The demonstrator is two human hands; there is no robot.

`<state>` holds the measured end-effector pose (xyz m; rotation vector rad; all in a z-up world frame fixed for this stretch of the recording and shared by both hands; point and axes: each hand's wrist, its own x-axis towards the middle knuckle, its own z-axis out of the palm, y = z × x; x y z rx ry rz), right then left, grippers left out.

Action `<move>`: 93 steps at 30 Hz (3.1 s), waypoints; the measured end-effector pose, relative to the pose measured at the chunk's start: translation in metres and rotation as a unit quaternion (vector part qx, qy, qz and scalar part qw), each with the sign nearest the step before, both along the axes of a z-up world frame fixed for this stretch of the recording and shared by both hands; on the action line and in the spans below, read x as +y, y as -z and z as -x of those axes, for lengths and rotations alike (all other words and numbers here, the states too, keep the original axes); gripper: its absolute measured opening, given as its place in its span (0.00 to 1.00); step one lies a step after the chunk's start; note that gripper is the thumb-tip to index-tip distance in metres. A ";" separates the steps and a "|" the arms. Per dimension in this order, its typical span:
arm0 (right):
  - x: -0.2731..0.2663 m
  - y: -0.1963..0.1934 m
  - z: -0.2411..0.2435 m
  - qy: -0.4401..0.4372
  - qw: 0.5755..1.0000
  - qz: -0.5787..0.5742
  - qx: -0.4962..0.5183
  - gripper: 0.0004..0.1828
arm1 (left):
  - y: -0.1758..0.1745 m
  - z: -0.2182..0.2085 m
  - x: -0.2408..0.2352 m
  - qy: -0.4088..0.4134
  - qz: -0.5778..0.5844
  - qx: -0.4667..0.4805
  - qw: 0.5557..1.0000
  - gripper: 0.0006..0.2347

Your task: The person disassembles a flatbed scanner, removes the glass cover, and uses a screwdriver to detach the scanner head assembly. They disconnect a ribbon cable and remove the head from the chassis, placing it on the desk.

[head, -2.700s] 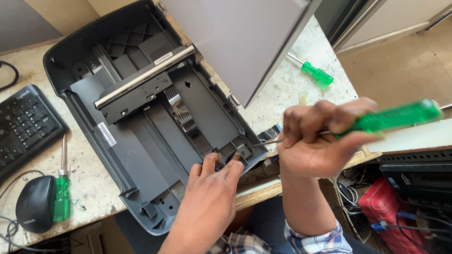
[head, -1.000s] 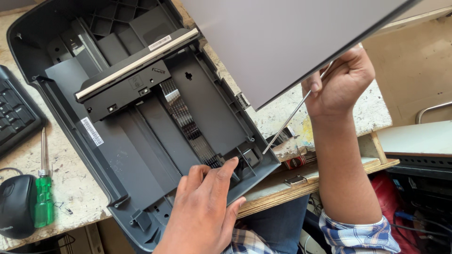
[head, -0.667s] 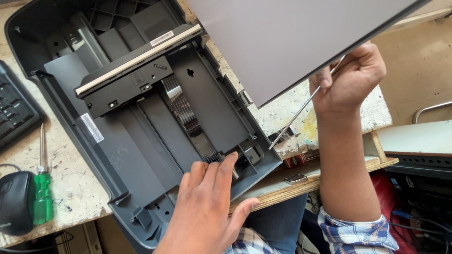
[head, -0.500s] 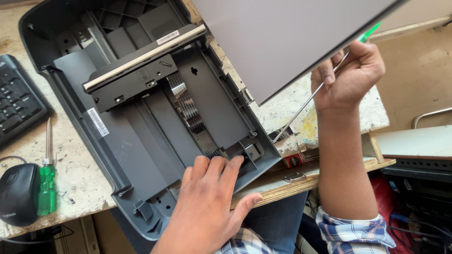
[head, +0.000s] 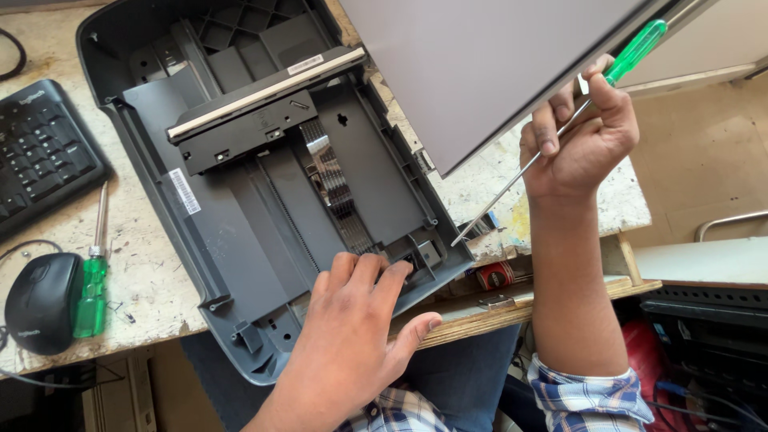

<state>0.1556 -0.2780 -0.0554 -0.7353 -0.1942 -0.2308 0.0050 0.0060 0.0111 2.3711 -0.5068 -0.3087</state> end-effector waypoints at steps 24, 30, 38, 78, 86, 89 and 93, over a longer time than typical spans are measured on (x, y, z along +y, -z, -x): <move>0.000 0.005 -0.004 -0.032 0.998 -0.001 -0.061 0.25 | 0.013 0.007 0.010 0.007 0.110 -0.058 0.992 0.36; -0.012 0.002 0.003 -0.076 0.996 -0.049 -0.023 0.28 | 0.011 0.007 0.009 0.006 0.101 -0.069 0.992 0.34; -0.053 -0.016 0.034 0.022 0.985 0.043 -0.165 0.21 | 0.006 0.002 0.007 -0.004 0.085 0.047 0.995 0.40; 0.041 -0.066 0.130 0.093 0.705 0.700 0.069 0.08 | 0.000 0.004 0.006 -0.013 0.088 -0.013 0.996 0.30; 0.061 -0.060 0.114 0.050 0.563 0.825 0.024 0.16 | 0.003 0.006 0.007 -0.013 0.103 -0.033 0.994 0.29; 0.043 -0.061 0.104 -0.108 0.640 0.741 0.170 0.13 | 0.004 0.007 0.006 -0.018 0.095 -0.034 0.995 0.29; 0.025 -0.057 0.096 -0.131 0.703 0.680 0.163 0.15 | 0.001 0.004 0.002 -0.017 0.077 -0.041 0.996 0.30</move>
